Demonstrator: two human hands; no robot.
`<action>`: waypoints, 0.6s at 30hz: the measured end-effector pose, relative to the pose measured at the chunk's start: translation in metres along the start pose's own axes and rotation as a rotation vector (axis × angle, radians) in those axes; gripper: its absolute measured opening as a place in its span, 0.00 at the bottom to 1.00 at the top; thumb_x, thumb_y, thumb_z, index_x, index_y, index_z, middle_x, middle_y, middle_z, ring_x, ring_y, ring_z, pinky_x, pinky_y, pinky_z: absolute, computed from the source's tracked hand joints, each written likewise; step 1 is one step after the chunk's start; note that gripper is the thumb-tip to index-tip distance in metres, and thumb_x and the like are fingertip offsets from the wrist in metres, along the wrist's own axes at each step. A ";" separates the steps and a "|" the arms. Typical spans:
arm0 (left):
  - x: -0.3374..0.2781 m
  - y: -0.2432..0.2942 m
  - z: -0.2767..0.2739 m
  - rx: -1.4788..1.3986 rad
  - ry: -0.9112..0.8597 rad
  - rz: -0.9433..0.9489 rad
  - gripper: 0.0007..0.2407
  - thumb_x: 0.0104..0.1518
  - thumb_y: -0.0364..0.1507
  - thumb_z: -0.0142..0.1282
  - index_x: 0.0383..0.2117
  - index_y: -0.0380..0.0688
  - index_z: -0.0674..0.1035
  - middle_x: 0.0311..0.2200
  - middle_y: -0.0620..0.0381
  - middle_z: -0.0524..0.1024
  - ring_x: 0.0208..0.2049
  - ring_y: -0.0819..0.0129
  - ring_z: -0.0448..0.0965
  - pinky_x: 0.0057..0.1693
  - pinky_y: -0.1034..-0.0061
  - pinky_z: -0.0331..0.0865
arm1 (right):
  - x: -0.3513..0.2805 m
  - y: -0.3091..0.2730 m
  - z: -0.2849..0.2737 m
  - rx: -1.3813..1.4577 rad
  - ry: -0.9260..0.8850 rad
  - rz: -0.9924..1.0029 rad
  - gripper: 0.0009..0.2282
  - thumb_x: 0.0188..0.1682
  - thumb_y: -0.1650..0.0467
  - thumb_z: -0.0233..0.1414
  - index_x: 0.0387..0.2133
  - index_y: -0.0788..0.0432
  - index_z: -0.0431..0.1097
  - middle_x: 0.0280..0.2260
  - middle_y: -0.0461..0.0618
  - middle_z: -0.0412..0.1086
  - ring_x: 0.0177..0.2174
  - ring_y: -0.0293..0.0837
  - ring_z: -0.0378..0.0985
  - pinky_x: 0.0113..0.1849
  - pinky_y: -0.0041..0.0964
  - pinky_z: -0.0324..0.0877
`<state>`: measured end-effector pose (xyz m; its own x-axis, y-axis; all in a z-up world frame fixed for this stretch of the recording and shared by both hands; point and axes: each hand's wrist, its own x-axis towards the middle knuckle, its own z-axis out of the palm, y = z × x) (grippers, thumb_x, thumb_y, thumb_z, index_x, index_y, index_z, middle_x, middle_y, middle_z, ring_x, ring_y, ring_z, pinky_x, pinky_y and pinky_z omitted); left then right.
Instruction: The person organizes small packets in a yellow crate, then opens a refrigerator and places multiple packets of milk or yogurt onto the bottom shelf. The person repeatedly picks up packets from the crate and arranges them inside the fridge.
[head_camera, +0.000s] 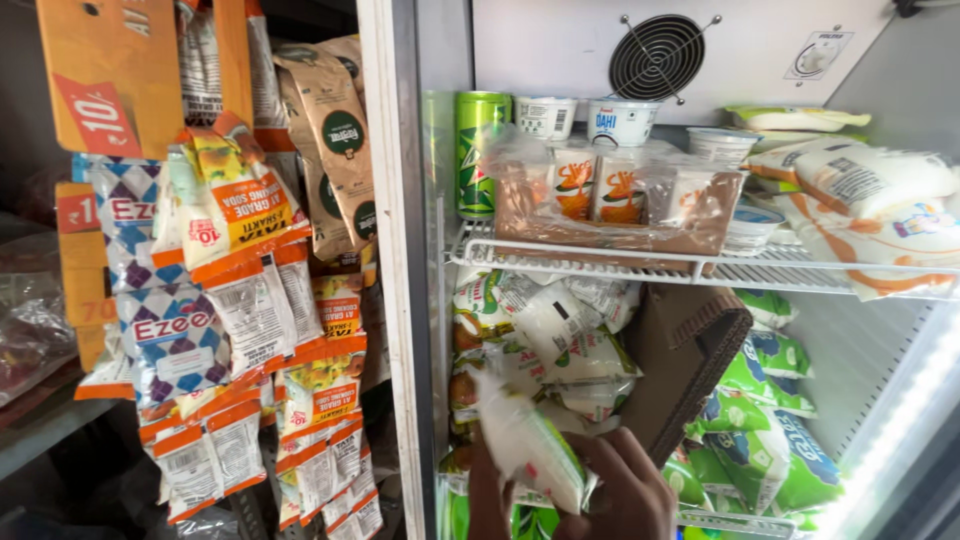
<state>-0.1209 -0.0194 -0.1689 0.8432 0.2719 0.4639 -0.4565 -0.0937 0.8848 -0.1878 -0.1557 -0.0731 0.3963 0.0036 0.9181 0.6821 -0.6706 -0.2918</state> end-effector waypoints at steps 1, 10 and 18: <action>-0.002 0.001 0.009 -0.012 -0.026 0.001 0.25 0.57 0.24 0.54 0.64 0.39 0.68 0.64 0.41 0.64 0.59 0.50 0.73 0.59 0.62 0.69 | 0.000 -0.002 -0.004 -0.015 0.001 0.039 0.23 0.41 0.52 0.51 0.35 0.58 0.80 0.26 0.49 0.72 0.27 0.46 0.83 0.29 0.39 0.76; -0.014 0.032 0.069 -0.083 -0.273 0.129 0.27 0.56 0.26 0.55 0.66 0.39 0.67 0.64 0.39 0.63 0.61 0.45 0.68 0.62 0.58 0.64 | -0.001 -0.003 -0.020 -0.069 0.361 -0.001 0.17 0.54 0.60 0.45 0.37 0.61 0.73 0.38 0.56 0.73 0.37 0.49 0.77 0.39 0.41 0.73; -0.038 0.103 0.101 -0.035 -0.601 0.649 0.29 0.56 0.29 0.56 0.67 0.39 0.66 0.64 0.37 0.63 0.64 0.41 0.64 0.64 0.53 0.59 | 0.017 0.057 -0.100 -0.082 0.303 0.300 0.20 0.39 0.75 0.48 0.49 0.59 0.69 0.50 0.58 0.70 0.50 0.53 0.71 0.51 0.47 0.66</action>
